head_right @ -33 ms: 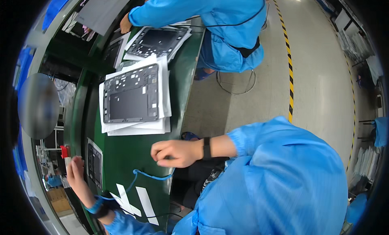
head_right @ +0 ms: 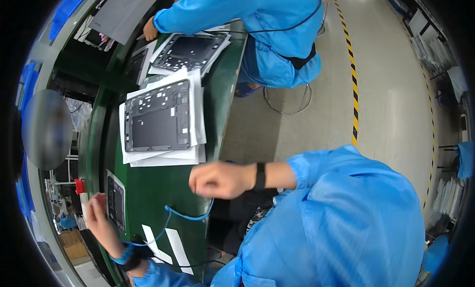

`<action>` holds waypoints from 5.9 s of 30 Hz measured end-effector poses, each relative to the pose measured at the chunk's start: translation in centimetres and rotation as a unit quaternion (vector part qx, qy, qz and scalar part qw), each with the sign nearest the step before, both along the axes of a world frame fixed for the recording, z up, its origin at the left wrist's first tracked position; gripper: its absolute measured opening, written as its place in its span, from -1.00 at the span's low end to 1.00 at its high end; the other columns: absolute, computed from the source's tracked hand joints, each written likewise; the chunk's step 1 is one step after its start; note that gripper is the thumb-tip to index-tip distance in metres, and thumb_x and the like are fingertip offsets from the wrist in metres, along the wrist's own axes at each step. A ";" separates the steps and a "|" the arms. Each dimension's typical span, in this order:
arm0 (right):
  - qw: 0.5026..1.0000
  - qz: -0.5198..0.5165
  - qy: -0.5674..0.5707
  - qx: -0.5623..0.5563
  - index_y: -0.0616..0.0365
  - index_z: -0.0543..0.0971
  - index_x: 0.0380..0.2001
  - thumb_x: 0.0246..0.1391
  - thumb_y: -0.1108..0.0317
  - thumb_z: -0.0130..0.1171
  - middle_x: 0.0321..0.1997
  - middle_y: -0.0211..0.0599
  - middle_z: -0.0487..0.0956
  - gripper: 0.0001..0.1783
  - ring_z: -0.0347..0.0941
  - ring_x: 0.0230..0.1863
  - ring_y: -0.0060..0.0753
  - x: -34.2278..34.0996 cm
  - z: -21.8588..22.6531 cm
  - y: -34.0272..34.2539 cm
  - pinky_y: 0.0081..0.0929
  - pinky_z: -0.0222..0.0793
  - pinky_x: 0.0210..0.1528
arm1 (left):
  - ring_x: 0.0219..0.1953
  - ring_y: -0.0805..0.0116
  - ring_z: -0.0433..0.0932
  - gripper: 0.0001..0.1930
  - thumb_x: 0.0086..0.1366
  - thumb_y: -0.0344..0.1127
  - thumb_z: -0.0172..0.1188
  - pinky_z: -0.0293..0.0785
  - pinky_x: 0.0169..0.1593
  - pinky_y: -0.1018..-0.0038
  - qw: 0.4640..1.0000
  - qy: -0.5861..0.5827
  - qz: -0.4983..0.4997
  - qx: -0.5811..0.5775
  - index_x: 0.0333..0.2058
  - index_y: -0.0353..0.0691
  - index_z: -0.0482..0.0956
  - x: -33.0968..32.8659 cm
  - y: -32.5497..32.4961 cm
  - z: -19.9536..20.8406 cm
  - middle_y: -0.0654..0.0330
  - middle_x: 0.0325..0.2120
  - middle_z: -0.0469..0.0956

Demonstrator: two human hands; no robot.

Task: Applying adhesive components and inspecting electronic device chassis on a factory assembly line.

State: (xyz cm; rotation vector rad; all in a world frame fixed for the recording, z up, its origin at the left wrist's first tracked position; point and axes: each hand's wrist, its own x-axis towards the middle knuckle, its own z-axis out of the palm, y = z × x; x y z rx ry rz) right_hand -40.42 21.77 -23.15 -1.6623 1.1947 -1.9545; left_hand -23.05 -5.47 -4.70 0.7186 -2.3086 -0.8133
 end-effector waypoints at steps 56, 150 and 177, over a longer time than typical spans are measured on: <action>0.861 -0.091 -0.385 0.318 0.31 0.54 -0.27 0.06 0.50 0.27 -0.39 -0.27 0.61 -0.83 0.45 -0.60 -0.64 -24.6 -2.3 1.2 -0.78 0.10 -0.76 | -0.30 -0.23 0.58 -0.68 0.21 -0.31 0.14 0.52 -0.20 0.08 0.975 -0.151 0.015 -0.161 -0.16 -0.46 0.51 -31.1 20.7 -19.6 -0.24 -0.37 0.59; 0.929 0.270 -0.223 0.118 0.41 0.62 -0.24 0.05 0.38 0.30 0.02 0.18 0.55 -0.72 0.52 0.00 0.01 -5.5 6.1 13.3 -0.20 0.39 0.03 | -0.14 0.18 0.66 -0.35 0.45 0.21 -0.21 0.57 -0.04 0.28 0.656 -0.051 -0.105 0.746 0.13 -0.32 0.38 -3.8 25.2 -18.5 -0.01 -0.12 0.61; 0.892 0.194 -0.196 0.358 0.27 0.53 -0.33 0.24 0.07 0.15 -0.56 -0.29 0.57 -0.60 0.46 -0.63 -0.58 13.0 1.8 -23.2 -0.66 0.32 -0.57 | 0.33 -0.24 0.13 -0.25 0.19 -0.03 0.27 0.19 0.31 0.14 0.932 -0.247 0.233 -0.124 0.20 -0.46 0.27 19.6 4.1 -22.0 -0.27 0.23 0.22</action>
